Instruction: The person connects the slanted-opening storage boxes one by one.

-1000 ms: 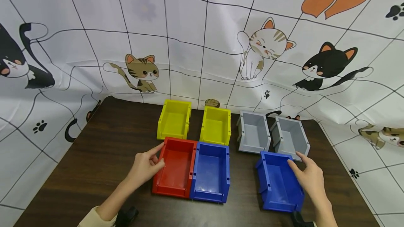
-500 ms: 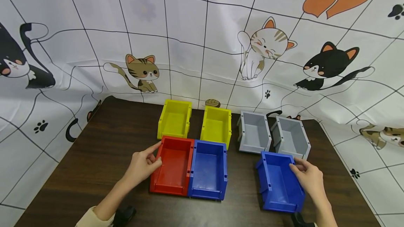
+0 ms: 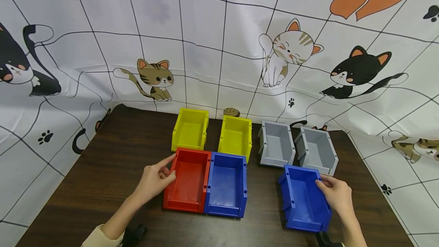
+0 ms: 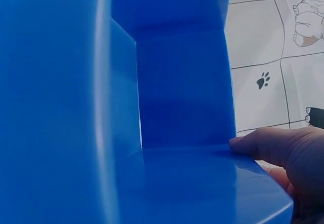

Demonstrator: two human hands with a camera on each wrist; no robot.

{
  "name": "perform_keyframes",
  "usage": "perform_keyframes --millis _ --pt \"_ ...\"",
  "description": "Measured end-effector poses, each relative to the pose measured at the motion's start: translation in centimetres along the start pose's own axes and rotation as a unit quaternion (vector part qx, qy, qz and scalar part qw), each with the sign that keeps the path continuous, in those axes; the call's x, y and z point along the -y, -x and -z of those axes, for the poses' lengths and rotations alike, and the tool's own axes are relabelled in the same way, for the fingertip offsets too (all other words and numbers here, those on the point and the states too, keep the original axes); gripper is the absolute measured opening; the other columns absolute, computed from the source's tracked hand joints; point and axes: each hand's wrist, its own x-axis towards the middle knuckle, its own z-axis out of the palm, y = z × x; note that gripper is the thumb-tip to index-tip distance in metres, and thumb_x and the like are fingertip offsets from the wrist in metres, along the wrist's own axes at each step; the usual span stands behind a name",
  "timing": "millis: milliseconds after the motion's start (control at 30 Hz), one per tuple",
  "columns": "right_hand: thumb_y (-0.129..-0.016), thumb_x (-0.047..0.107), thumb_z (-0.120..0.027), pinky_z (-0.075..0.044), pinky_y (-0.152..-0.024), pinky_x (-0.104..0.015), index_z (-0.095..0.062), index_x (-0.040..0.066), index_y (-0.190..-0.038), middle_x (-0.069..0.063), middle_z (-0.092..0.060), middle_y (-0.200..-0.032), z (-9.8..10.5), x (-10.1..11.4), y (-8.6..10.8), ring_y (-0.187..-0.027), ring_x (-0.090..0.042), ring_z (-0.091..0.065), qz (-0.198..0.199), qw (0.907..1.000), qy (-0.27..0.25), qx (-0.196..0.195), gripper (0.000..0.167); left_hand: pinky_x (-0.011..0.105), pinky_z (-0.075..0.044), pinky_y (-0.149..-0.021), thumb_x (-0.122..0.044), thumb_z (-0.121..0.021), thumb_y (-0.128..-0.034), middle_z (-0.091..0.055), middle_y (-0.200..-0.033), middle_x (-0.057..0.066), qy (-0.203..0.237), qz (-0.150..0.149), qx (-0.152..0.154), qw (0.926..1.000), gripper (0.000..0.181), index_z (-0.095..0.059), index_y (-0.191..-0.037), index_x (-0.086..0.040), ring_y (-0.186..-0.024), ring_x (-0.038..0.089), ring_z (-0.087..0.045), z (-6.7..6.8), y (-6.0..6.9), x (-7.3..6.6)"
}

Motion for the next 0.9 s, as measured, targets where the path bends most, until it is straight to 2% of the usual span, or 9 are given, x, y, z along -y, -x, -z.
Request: perform_keyframes --millis 200,333,567,733,800,900 --pt "-0.083 0.008 -0.068 -0.044 -0.054 -0.021 -0.066 -0.013 -0.101 -0.021 -0.068 -0.080 0.1 0.3 0.2 -0.063 -0.020 -0.065 -0.010 0.9998 -0.014 0.006 0.028 0.023 -0.040 -0.043 0.004 -0.063 -0.0780 -0.053 -0.061 -0.005 0.004 0.000 0.002 1.0000 0.052 -0.054 -0.129 0.004 -0.043 0.002 -0.042 0.0 0.0 0.0" --pt "-0.083 0.008 -0.068 -0.044 -0.054 -0.018 -0.066 -0.013 -0.101 -0.022 -0.069 -0.080 0.4 0.9 0.3 -0.062 -0.018 -0.065 -0.001 0.9998 -0.020 0.003 0.028 0.023 -0.041 -0.043 0.004 -0.064 -0.0778 -0.053 -0.061 -0.005 0.005 -0.005 0.002 1.0000 0.052 -0.054 -0.129 0.005 -0.043 0.002 -0.043 0.0 -0.1 0.1" --pt "-0.083 0.010 -0.068 -0.040 -0.053 -0.008 -0.067 -0.011 -0.101 -0.021 -0.069 -0.082 0.9 2.9 0.4 -0.061 -0.002 -0.060 0.019 0.9993 -0.031 -0.007 0.028 0.023 -0.042 -0.042 0.005 -0.063 -0.0776 -0.054 -0.061 -0.005 0.009 -0.014 0.002 0.9999 0.052 -0.053 -0.128 0.006 -0.043 0.001 -0.044 0.0 0.0 0.2" --pt "-0.083 0.009 -0.069 -0.040 -0.053 -0.007 -0.068 -0.010 -0.102 -0.021 -0.069 -0.083 0.9 4.5 0.2 -0.061 0.005 -0.056 0.039 0.9980 -0.051 -0.003 0.028 0.023 -0.043 -0.043 0.005 -0.063 -0.0779 -0.054 -0.062 -0.005 0.010 -0.012 0.003 0.9999 0.052 -0.053 -0.129 0.005 -0.044 0.002 -0.045 0.0 -0.1 0.3" --pt "-0.083 0.009 -0.069 -0.041 -0.053 -0.007 -0.067 -0.010 -0.103 -0.021 -0.069 -0.084 0.8 5.2 0.1 -0.062 0.006 -0.056 0.041 0.9974 -0.059 -0.001 0.028 0.023 -0.043 -0.043 0.005 -0.063 -0.0781 -0.054 -0.062 -0.005 0.010 -0.010 0.004 0.9999 0.052 -0.053 -0.129 0.005 -0.044 0.002 -0.045 0.0 -0.1 0.3" --pt "-0.084 0.010 -0.068 -0.041 -0.054 -0.006 -0.067 -0.011 -0.105 -0.022 -0.069 -0.086 0.7 5.9 0.0 -0.064 -0.001 -0.061 0.045 0.9967 -0.066 0.004 0.030 0.023 -0.043 -0.044 0.005 -0.063 -0.0781 -0.054 -0.062 -0.005 0.009 -0.008 0.006 0.9999 0.052 -0.053 -0.129 0.005 -0.044 0.002 -0.045 0.0 -0.1 0.3"
